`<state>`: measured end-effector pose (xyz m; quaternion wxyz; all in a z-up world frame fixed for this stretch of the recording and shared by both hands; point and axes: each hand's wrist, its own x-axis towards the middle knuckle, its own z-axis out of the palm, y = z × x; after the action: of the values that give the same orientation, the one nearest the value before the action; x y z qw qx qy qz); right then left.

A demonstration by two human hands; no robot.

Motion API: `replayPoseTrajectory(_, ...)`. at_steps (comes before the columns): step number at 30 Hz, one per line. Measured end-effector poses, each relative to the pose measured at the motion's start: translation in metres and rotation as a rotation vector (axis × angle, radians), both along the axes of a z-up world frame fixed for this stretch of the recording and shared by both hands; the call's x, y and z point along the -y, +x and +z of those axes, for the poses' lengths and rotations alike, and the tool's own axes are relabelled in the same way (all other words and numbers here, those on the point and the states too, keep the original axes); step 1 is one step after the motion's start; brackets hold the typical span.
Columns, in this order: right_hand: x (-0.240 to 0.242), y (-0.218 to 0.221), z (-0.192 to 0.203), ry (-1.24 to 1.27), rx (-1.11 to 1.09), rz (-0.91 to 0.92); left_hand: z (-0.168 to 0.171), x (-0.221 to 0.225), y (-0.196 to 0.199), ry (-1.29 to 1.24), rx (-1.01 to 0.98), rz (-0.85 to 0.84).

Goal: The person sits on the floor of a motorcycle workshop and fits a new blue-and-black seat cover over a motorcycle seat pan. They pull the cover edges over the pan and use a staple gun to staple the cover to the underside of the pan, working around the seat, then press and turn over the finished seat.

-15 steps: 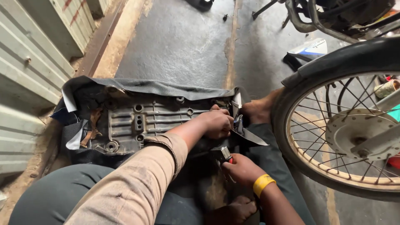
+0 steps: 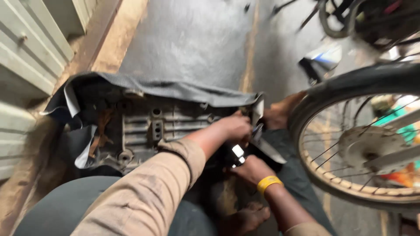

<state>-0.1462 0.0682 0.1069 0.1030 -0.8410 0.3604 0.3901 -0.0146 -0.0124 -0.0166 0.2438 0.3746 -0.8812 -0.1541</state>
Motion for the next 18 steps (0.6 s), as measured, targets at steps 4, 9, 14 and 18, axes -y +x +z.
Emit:
replayPoseTrajectory(4, -0.008, -0.043, -0.006, 0.278, 0.452, -0.937, 0.001, -0.002, 0.000, 0.030, 0.022, 0.044)
replayPoseTrajectory(9, -0.060, -0.090, 0.042, 0.782, 1.010, -1.465, 0.004, 0.001, 0.017, 0.066, -0.015, 0.036)
replayPoseTrajectory(14, -0.097, -0.114, 0.079, 1.078, 1.295, -1.580, 0.025, -0.010, 0.021, 0.200, 0.076, 0.048)
replayPoseTrajectory(18, -0.108, -0.120, 0.091, 1.304, 1.374, -1.561, 0.038, -0.018, 0.028, 0.189, 0.018, 0.023)
